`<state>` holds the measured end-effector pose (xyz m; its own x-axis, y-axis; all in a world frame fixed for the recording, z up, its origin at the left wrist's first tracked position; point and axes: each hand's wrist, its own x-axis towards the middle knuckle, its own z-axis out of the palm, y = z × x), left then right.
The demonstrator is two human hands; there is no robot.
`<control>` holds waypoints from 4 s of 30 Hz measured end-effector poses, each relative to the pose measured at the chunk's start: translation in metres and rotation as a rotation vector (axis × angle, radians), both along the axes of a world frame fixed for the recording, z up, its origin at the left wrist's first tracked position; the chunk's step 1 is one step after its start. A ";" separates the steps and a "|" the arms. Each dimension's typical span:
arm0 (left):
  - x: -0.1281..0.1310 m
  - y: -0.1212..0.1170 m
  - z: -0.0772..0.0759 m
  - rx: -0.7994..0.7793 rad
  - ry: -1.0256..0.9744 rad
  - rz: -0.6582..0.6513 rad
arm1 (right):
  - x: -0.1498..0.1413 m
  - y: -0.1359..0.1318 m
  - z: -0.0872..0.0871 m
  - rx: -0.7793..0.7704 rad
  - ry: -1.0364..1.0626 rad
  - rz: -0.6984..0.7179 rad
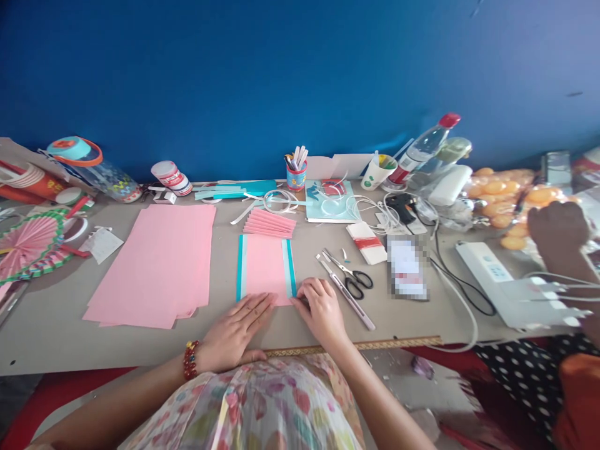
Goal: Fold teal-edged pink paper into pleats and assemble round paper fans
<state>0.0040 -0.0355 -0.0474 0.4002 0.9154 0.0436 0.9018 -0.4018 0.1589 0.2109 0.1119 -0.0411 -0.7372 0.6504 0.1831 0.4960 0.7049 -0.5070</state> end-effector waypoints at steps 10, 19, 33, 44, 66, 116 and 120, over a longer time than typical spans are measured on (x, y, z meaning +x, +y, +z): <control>0.000 0.000 0.000 -0.002 -0.016 -0.002 | 0.004 -0.010 0.002 0.052 -0.033 -0.012; 0.000 -0.001 0.000 0.017 -0.019 0.005 | 0.015 -0.036 0.000 0.225 -0.240 0.140; -0.026 -0.032 -0.002 0.064 0.073 0.146 | 0.040 -0.024 -0.004 0.275 -0.301 0.090; -0.031 -0.049 -0.003 0.098 0.079 0.257 | 0.013 -0.010 0.019 0.250 -0.152 0.093; -0.025 0.018 0.089 0.621 -0.458 0.454 | -0.103 -0.009 0.066 -1.191 0.957 0.169; -0.077 0.031 0.012 0.428 -0.155 0.204 | -0.040 0.053 -0.004 0.458 0.198 0.417; -0.075 0.032 0.016 0.431 -0.160 0.224 | -0.039 0.051 -0.003 0.426 0.160 0.416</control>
<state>-0.0709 -0.0036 -0.0314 0.1537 0.8632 0.4810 0.9512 -0.2611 0.1647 0.1715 0.1632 -0.0446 -0.8555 0.1595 0.4926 0.0769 0.9800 -0.1838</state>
